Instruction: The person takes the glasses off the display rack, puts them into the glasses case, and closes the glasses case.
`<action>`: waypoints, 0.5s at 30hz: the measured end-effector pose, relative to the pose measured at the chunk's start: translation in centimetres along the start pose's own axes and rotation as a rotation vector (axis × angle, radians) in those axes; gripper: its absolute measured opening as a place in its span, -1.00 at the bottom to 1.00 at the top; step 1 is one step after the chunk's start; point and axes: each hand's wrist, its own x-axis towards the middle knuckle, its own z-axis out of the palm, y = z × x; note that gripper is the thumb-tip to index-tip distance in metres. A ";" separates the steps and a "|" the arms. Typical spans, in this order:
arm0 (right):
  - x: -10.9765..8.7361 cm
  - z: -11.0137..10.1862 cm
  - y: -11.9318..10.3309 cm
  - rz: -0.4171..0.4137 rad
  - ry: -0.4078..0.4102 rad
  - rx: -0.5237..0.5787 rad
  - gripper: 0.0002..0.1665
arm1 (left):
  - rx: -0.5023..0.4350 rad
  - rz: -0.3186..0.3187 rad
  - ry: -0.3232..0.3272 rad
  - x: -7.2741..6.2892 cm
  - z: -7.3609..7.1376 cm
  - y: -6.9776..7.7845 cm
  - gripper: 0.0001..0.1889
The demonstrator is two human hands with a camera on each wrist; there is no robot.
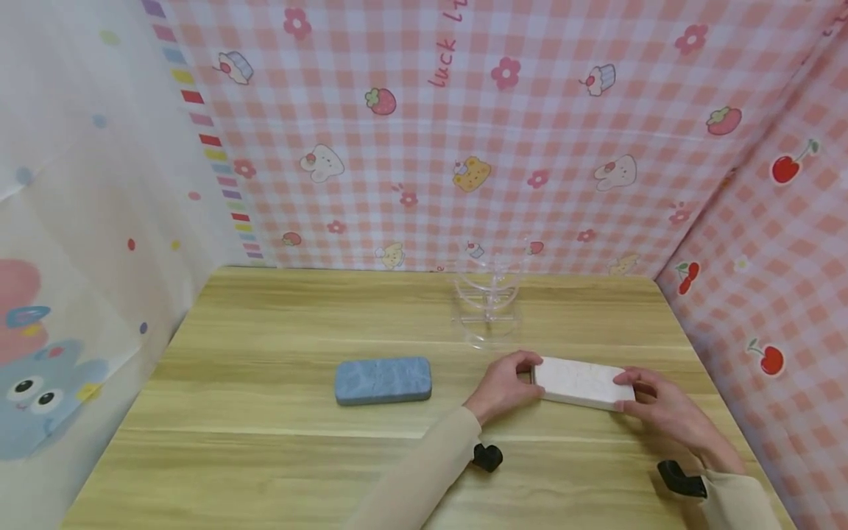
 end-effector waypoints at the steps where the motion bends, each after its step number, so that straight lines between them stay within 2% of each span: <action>1: 0.0 -0.1 -0.2 0.001 -0.010 -0.013 -0.54 | 0.010 0.007 -0.004 -0.2 -0.2 0.0 -0.50; 5: 0.0 -0.6 -1.1 0.026 -0.016 -0.060 -0.37 | 0.076 0.049 -0.007 -1.4 -1.2 0.3 -0.45; 7: 0.0 -0.7 -1.7 0.016 0.008 -0.084 -0.32 | 0.111 0.069 0.002 -2.0 -2.0 0.6 -0.43; 15: 0.5 0.8 -5.2 -0.117 0.250 -0.132 -0.42 | 0.199 0.168 0.065 -4.4 -5.7 1.2 -0.39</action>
